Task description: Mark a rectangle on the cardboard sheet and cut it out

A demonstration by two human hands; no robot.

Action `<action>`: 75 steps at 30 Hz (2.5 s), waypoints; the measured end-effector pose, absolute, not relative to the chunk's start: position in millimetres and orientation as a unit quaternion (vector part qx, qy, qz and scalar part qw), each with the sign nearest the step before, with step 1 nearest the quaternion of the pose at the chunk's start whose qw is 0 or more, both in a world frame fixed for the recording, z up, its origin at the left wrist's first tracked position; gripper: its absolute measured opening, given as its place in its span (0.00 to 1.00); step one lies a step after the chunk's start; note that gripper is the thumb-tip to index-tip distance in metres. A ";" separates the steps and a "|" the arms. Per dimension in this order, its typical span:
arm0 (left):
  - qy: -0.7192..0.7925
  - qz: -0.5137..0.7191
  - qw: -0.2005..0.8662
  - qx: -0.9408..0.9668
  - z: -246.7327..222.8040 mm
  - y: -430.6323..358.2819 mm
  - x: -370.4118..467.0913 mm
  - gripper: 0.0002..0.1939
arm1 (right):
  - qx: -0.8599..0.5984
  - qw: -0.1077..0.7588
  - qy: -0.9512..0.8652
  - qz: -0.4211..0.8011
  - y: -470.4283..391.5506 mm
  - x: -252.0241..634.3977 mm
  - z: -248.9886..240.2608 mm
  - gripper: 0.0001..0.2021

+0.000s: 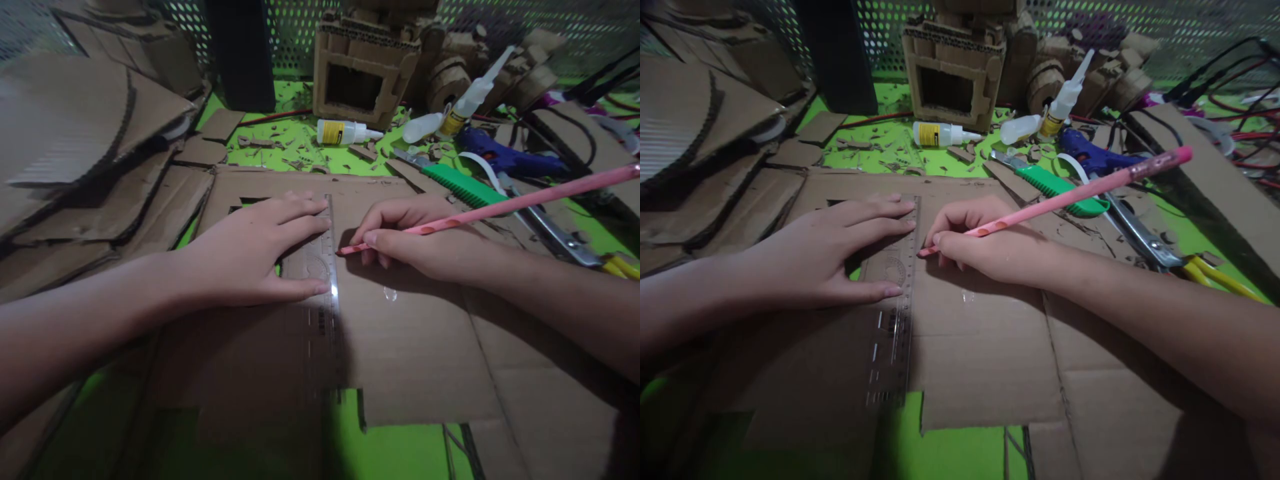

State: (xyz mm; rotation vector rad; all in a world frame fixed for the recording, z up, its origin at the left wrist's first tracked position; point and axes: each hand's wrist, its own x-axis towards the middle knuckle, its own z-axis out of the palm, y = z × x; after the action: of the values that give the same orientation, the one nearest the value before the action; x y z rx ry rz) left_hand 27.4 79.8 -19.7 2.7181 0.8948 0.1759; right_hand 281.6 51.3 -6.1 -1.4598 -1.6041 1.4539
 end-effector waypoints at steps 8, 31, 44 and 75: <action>0.307 0.059 0.142 0.939 -18.5 78.8 28.8 0.44 | -0.514 0.283 -0.588 0.556 49.5 280.6 -2.5 0.11; 0.334 0.057 0.101 0.935 -24.7 79.6 25.4 0.48 | -0.509 0.551 -0.455 0.480 90.5 291.5 -1.0 0.04; 0.419 0.061 0.019 0.906 -20.4 76.7 29.8 0.42 | -0.411 0.215 -0.855 0.232 25.7 341.9 16.1 0.15; 0.211 -0.054 0.081 0.973 -12.0 19.9 0.4 0.34 | -0.464 0.117 -0.878 0.021 21.8 397.6 -19.2 0.18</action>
State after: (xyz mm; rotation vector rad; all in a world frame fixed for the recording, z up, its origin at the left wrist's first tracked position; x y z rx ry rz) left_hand 0.4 19.9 -12.0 2.9066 0.6311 -0.1603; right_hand 397.6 21.8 -19.2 -1.3596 -2.5693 0.0629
